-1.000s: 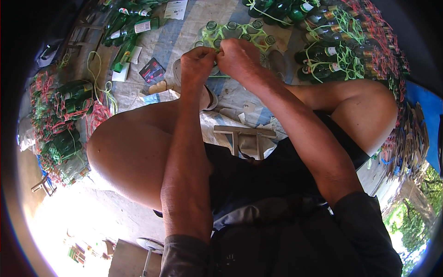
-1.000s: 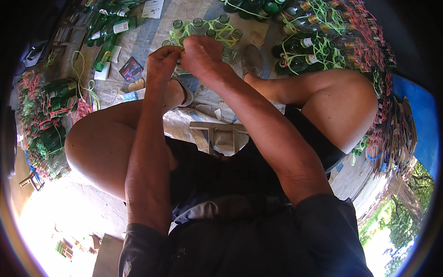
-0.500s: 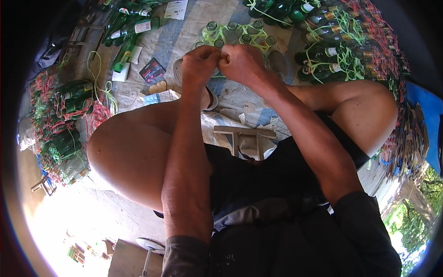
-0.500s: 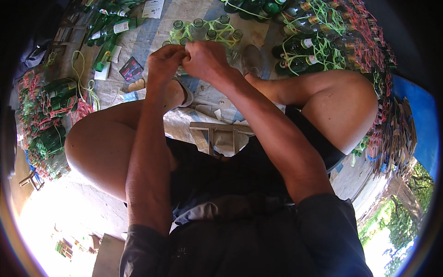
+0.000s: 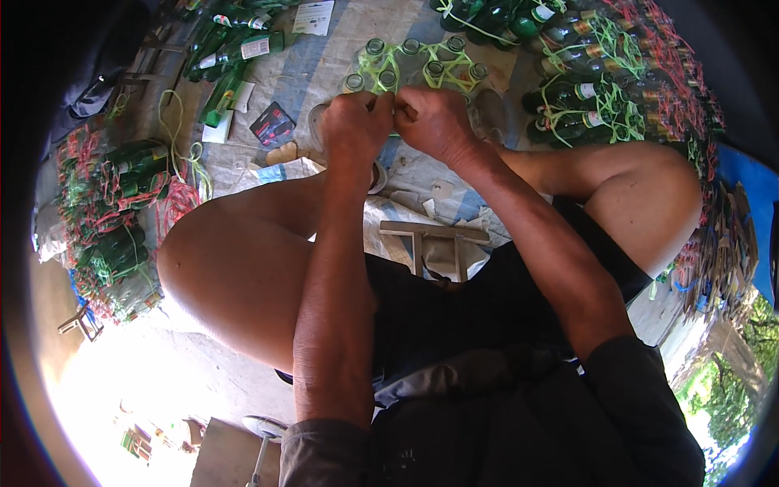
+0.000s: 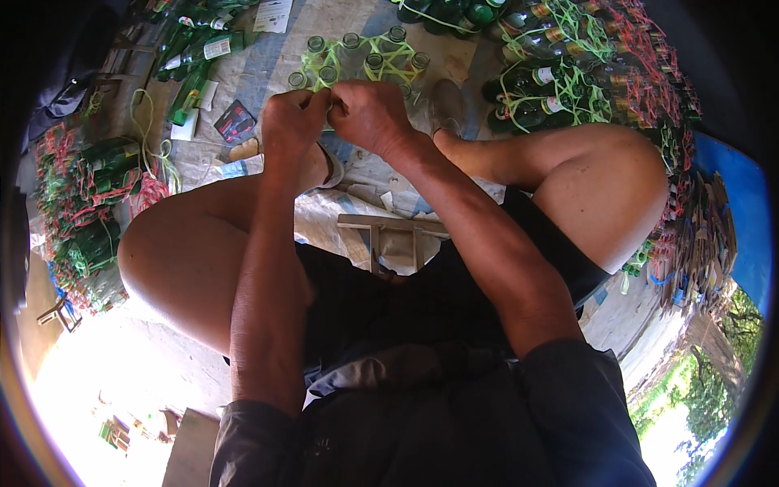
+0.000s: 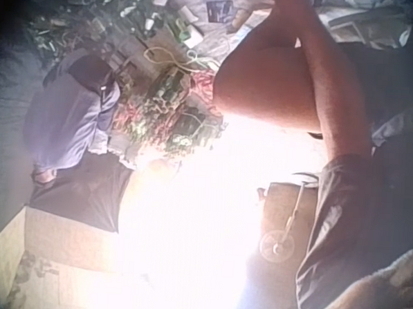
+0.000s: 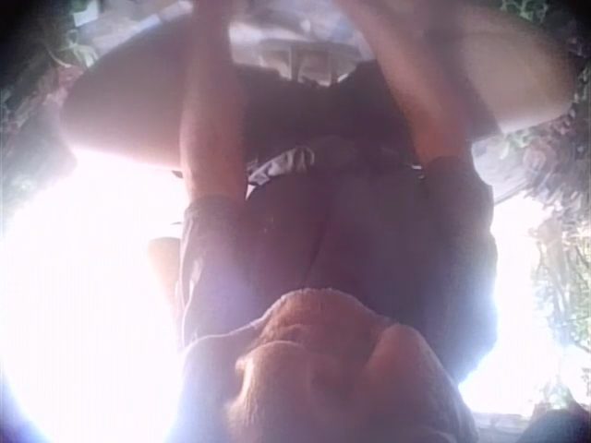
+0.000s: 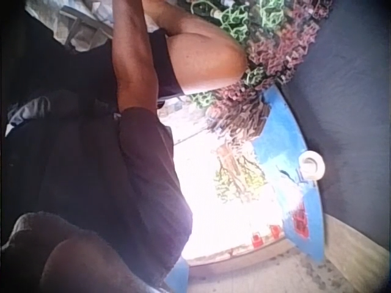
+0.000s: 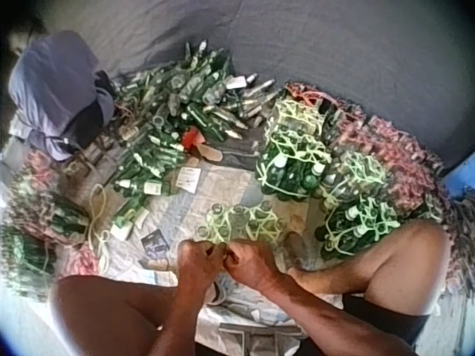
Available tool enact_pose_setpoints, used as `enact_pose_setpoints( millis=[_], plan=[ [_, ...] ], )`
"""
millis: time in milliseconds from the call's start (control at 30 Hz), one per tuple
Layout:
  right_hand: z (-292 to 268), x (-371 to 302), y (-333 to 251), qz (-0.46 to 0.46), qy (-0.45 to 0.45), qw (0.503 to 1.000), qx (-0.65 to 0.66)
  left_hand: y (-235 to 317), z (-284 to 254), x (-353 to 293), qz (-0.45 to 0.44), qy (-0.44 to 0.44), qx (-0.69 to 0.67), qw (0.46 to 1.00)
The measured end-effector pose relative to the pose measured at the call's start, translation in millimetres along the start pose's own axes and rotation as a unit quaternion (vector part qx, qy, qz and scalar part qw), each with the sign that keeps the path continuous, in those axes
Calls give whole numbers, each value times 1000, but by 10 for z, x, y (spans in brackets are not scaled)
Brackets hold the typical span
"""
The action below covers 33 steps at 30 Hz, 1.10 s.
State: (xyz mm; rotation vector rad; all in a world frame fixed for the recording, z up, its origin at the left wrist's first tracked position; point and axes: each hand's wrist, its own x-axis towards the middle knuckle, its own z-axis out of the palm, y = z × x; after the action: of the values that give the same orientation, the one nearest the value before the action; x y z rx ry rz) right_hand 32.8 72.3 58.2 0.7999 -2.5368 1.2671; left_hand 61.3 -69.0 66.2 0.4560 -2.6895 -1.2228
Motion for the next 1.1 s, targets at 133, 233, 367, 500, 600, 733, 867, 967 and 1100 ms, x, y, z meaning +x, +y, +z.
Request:
enact_pose_setpoints(
  millis=[133, 233, 367, 500, 600, 733, 867, 967, 1100],
  plan=[
    [18, -50, -12, 10, -1, 1000, 2, -43, -17, -10, -74, -50, -83, 993],
    [35, -118, 9, 8, 26, 1000, 7, 13, 8, -17, -71, -35, -58, 995],
    [72, -153, 5, 19, 53, 998, 25, 82, -46, -7, -70, -31, -54, 996],
    [98, -176, 14, 10, 74, 997, 21, 119, -48, 46, -54, -51, 28, 997],
    [134, -179, 0, 15, 79, 996, 23, 119, -69, 78, -41, -45, 61, 996],
    [128, -205, 16, 30, 89, 995, 44, 204, -103, 155, -35, -97, 135, 985],
    [131, -208, 2, 39, 99, 993, 52, 278, -169, 286, -25, -135, 172, 975],
    [155, -219, -15, 58, 94, 992, 58, 295, -201, 371, -12, -174, 231, 957],
    [123, -245, 62, 63, 112, 990, 57, 407, -131, 519, 7, -240, 274, 931]
  ],
)
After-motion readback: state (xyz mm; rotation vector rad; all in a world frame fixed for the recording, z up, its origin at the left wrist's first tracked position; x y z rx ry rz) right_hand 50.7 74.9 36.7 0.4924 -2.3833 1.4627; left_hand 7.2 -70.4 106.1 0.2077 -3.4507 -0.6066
